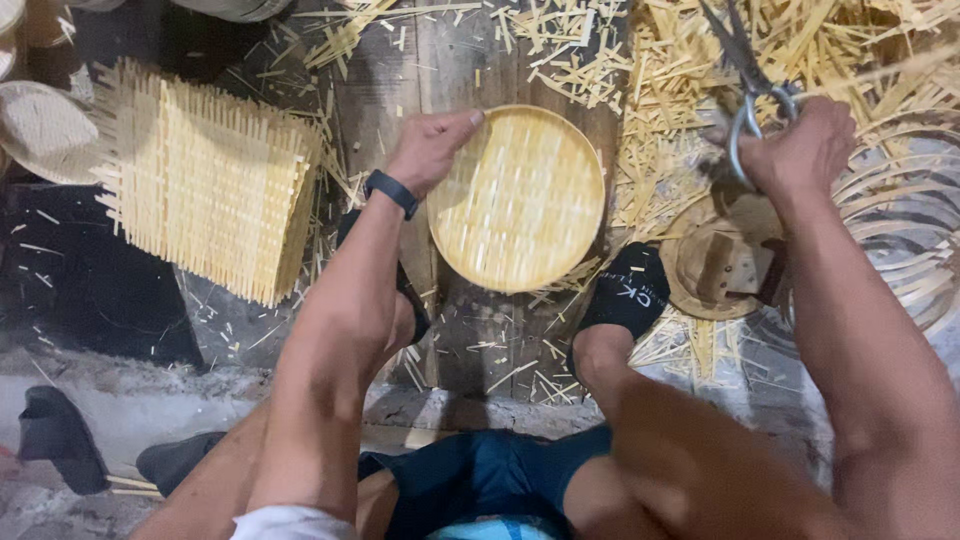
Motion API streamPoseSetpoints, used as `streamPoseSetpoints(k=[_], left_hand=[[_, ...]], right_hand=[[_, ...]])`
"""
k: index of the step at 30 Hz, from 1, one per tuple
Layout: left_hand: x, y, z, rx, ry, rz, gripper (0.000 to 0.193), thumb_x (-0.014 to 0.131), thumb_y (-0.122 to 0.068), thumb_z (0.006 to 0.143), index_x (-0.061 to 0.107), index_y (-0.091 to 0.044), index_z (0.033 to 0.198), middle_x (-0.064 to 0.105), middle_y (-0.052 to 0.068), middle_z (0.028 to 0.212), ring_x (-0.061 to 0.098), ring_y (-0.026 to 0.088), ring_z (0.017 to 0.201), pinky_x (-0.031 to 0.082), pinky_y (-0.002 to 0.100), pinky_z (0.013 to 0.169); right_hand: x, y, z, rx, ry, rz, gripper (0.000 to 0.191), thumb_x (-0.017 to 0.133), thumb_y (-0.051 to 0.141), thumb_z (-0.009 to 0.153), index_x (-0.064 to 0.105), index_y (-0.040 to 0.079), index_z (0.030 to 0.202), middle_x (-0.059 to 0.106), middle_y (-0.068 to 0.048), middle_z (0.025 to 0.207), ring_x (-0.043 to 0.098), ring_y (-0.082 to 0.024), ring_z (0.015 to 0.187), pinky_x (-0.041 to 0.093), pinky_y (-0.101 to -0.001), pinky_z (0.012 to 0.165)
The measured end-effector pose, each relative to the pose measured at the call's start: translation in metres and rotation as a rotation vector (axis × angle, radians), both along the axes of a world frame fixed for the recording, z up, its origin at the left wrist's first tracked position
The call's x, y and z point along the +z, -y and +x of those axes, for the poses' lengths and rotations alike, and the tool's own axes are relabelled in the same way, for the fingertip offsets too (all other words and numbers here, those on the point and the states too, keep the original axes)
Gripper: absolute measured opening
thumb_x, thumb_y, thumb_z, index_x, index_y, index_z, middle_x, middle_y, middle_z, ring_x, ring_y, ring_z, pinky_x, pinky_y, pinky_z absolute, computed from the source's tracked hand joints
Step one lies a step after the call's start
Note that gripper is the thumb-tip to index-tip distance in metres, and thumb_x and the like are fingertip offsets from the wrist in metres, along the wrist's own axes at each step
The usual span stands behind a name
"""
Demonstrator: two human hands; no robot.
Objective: The person sits on the floor and trims excess bamboo strips from the rims of round woven bamboo steamer basket lids using scissors, then presses and weaves loose bamboo strips into the woven panels and sets finished baskets aside with a stack of completed ones.
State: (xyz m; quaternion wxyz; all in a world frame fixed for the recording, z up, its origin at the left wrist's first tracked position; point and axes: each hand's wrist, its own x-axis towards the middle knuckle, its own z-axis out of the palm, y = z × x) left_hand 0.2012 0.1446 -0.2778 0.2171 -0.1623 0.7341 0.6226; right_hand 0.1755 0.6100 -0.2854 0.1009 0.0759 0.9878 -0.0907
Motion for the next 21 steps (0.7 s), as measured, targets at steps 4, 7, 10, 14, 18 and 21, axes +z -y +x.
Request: streamPoseSetpoints(k=[4, 7, 10, 14, 18, 21], left_hand=[[-0.003, 0.003, -0.025, -0.08, -0.079, -0.058, 0.034, 0.069, -0.031, 0.098, 0.075, -0.008, 0.122, 0.074, 0.012, 0.124, 0.072, 0.017, 0.109, 0.059, 0.028, 0.092], [0.008, -0.009, -0.026, -0.048, -0.081, -0.257, 0.045, 0.071, -0.038, 0.092, 0.07, -0.012, 0.129, 0.071, 0.012, 0.126, 0.072, 0.022, 0.114, 0.06, 0.035, 0.097], [0.017, -0.056, 0.014, -0.177, -0.544, -0.801, 0.054, 0.078, -0.044, 0.09, 0.067, -0.008, 0.129, 0.066, 0.017, 0.133, 0.056, 0.033, 0.131, 0.044, 0.05, 0.113], [0.008, -0.135, 0.08, -0.401, -0.764, -0.788, 0.054, 0.077, -0.038, 0.085, 0.063, -0.001, 0.122, 0.053, 0.027, 0.143, 0.041, 0.043, 0.139, 0.033, 0.057, 0.116], [-0.023, -0.131, 0.106, -0.506, -0.628, -0.939, 0.051, 0.07, -0.012, 0.085, 0.063, -0.004, 0.135, 0.054, 0.016, 0.151, 0.042, 0.036, 0.146, 0.036, 0.048, 0.122], [-0.024, -0.079, 0.096, -0.586, -0.734, -0.972, 0.051, 0.066, -0.003, 0.087, 0.062, -0.004, 0.138, 0.056, 0.014, 0.149, 0.047, 0.032, 0.144, 0.039, 0.046, 0.122]], right_hand=[[-0.02, -0.004, -0.005, -0.272, 0.082, -0.255, 0.067, 0.094, 0.041, 0.074, 0.064, 0.001, 0.119, 0.058, -0.014, 0.109, 0.058, -0.029, 0.1, 0.051, -0.0434, 0.087], [-0.009, 0.005, 0.019, -0.05, -0.103, -0.271, 0.062, 0.088, 0.022, 0.082, 0.059, -0.003, 0.131, 0.052, -0.022, 0.12, 0.054, -0.033, 0.111, 0.047, -0.0451, 0.096], [0.018, 0.04, 0.077, 0.032, -0.148, -0.468, 0.031, 0.07, 0.008, 0.101, 0.057, -0.006, 0.126, 0.055, -0.02, 0.123, 0.058, -0.029, 0.118, 0.049, -0.0434, 0.104], [0.041, 0.109, 0.132, 0.244, -0.305, -0.597, 0.017, 0.073, 0.007, 0.091, 0.069, 0.003, 0.107, 0.065, -0.017, 0.099, 0.063, -0.035, 0.095, 0.049, -0.0437, 0.086], [0.049, 0.143, 0.153, 0.326, -0.245, -0.772, 0.007, 0.071, 0.009, 0.088, 0.068, 0.006, 0.094, 0.065, -0.012, 0.086, 0.063, -0.032, 0.085, 0.047, -0.0417, 0.082], [0.047, 0.149, 0.15, 0.371, -0.254, -0.697, 0.008, 0.075, 0.013, 0.085, 0.07, 0.008, 0.089, 0.066, -0.011, 0.083, 0.064, -0.032, 0.084, 0.046, -0.0432, 0.08]])
